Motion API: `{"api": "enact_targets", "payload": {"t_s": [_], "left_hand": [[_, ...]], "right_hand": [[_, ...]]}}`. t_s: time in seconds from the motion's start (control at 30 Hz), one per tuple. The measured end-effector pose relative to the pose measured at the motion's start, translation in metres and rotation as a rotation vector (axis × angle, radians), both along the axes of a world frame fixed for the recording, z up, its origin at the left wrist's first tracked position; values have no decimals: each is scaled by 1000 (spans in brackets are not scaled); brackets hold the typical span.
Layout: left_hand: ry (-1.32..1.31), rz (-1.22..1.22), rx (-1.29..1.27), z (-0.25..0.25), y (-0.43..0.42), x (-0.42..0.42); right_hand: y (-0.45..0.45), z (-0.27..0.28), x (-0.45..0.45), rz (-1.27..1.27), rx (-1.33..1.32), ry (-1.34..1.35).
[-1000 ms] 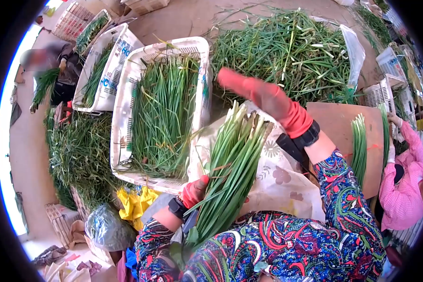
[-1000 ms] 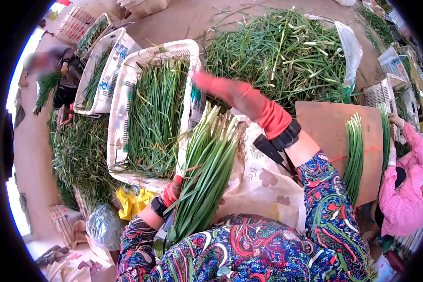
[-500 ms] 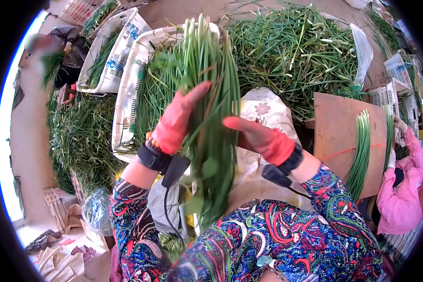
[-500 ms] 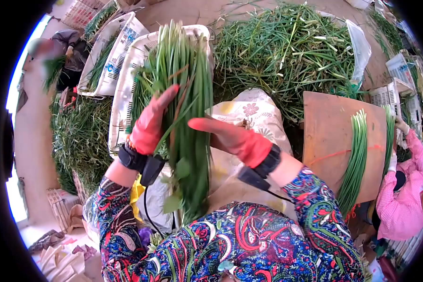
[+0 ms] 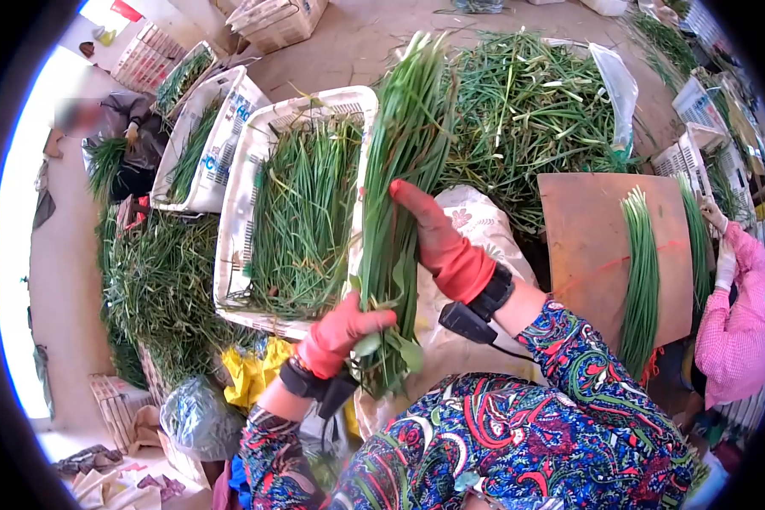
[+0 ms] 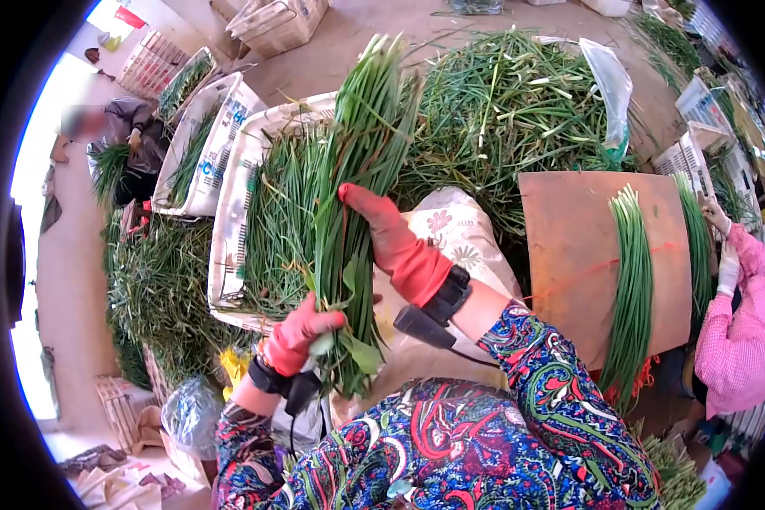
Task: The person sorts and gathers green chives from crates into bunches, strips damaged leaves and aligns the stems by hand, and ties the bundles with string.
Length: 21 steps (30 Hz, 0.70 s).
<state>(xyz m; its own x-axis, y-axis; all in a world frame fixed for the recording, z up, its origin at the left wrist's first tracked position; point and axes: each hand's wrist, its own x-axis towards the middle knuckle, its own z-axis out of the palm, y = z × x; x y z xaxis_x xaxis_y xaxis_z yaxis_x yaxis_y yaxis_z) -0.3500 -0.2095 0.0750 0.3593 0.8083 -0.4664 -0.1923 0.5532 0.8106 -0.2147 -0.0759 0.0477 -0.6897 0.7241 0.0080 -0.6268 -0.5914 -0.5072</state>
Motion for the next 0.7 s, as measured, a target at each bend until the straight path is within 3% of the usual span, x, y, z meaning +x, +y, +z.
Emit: {"api": "enact_targets", "payload": {"t_s": [0.13, 0.2, 0.23, 0.27, 0.33, 0.37, 0.43, 0.47, 0.5, 0.57, 0.6, 0.7], "left_hand": [[-88, 171, -82, -3, -10, 31], [156, 26, 10, 3, -9, 21], [35, 184, -91, 7, -16, 18], [116, 153, -75, -2, -23, 7], [-34, 118, -237, -14, -44, -23], [-15, 62, -113, -21, -55, -33], [376, -169, 98, -14, -62, -39], [210, -14, -182, 3, -67, -37], [261, -29, -192, -19, -80, -50], [333, -31, -191, -58, -108, -72], [355, -21, -179, -64, -114, -75], [335, 70, -275, -79, -123, -74]], "right_hand": [[-16, -2, 0, 113, -109, 37], [-19, 13, 4, 100, -126, 34], [-13, 12, 0, 24, -93, 89], [-4, 7, 7, 19, -29, 148], [18, 4, 9, -66, -130, 242], [29, -2, 15, 10, -180, 371], [61, -42, 17, 130, -181, 728], [65, -46, 21, -14, -253, 422], [89, -89, 25, 105, -219, 452], [86, -87, 20, -155, -454, -39], [80, -77, 23, -189, -424, -264], [87, -99, 36, 39, -217, -357]]}}
